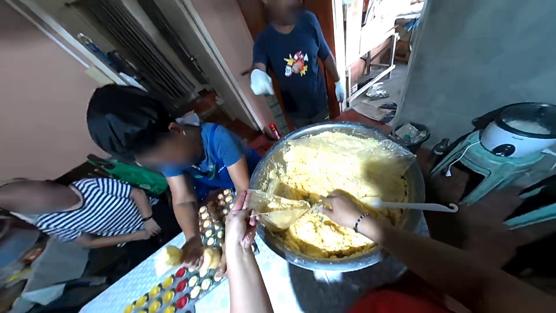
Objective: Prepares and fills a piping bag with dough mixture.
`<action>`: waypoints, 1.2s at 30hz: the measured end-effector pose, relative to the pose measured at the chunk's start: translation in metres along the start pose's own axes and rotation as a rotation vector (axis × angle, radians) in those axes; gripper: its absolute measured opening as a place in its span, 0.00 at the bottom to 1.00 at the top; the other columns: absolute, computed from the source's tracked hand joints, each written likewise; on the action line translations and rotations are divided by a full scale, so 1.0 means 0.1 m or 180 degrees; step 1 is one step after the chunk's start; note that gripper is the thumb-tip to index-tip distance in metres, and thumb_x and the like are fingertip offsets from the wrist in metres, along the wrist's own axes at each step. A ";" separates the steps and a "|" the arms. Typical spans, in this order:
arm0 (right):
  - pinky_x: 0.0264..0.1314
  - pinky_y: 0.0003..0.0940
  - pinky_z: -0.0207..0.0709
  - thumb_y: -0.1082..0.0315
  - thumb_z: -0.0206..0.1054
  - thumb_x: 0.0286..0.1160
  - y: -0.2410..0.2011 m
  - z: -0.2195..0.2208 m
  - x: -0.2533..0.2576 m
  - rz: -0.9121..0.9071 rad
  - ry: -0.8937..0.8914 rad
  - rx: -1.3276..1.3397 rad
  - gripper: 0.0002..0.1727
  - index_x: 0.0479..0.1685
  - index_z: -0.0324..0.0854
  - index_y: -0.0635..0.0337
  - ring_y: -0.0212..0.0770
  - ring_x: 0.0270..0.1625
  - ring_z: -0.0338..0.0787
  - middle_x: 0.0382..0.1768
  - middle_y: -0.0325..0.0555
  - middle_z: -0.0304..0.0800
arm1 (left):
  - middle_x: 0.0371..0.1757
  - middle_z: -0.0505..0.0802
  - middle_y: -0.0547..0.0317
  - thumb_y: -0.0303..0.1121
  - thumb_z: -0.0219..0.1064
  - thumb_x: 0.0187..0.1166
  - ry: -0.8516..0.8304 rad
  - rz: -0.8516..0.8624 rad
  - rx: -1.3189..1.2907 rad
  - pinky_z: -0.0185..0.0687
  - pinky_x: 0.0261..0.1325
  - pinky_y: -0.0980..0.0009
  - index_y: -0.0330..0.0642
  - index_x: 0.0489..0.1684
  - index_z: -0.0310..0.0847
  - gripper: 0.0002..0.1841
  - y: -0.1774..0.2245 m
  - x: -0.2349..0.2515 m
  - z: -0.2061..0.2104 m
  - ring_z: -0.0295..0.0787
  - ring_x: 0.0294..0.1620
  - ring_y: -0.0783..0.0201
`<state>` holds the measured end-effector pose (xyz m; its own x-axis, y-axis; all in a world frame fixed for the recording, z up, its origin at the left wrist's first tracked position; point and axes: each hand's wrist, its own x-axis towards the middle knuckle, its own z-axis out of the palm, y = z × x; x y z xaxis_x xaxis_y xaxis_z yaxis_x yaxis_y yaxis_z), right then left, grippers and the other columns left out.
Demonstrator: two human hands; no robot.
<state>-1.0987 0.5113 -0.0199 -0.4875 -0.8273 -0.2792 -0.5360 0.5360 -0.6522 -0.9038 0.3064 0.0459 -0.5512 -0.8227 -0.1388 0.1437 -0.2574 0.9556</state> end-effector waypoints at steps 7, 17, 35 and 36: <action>0.65 0.58 0.80 0.45 0.67 0.82 -0.35 0.01 0.37 0.0590 -0.0585 0.2065 0.43 0.93 0.58 0.53 0.60 0.68 0.85 0.80 0.62 0.74 | 0.64 0.89 0.56 0.16 0.38 0.82 -0.0036 0.0030 0.0046 0.72 0.16 0.83 0.40 0.88 0.60 0.31 0.03 -0.05 -0.09 0.73 0.15 0.79; 0.36 0.34 0.80 0.49 0.52 0.90 -0.39 0.18 0.49 0.1214 -0.1381 0.1320 0.25 0.66 0.79 0.60 0.37 0.29 0.87 0.42 0.50 0.93 | 0.69 0.88 0.52 0.15 0.38 0.82 0.0006 -0.0034 0.0060 0.72 0.16 0.81 0.41 0.87 0.63 0.31 0.04 -0.06 -0.12 0.73 0.15 0.76; 0.21 0.23 0.63 0.59 0.44 0.94 -0.57 0.39 0.53 0.0631 -0.0889 0.1951 0.17 0.51 0.74 0.61 0.28 0.18 0.67 0.28 0.38 0.72 | 0.63 0.90 0.35 0.27 0.58 0.83 0.0683 -0.0097 0.5092 0.79 0.68 0.36 0.46 0.85 0.70 0.28 0.28 -0.20 -0.10 0.88 0.65 0.36; 0.21 0.23 0.63 0.59 0.45 0.94 -0.63 0.35 0.53 0.0587 -0.0804 0.2076 0.17 0.50 0.75 0.61 0.28 0.18 0.66 0.27 0.38 0.72 | 0.62 0.91 0.35 0.27 0.59 0.82 0.0736 -0.0123 0.5241 0.78 0.67 0.36 0.45 0.76 0.80 0.22 0.30 -0.20 -0.09 0.88 0.65 0.36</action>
<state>-1.0666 0.4279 -0.0185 -0.3138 -0.7889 -0.5284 0.0986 0.5264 -0.8445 -0.8806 0.3107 0.0747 -0.3867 -0.9205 -0.0569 -0.9131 0.3735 0.1634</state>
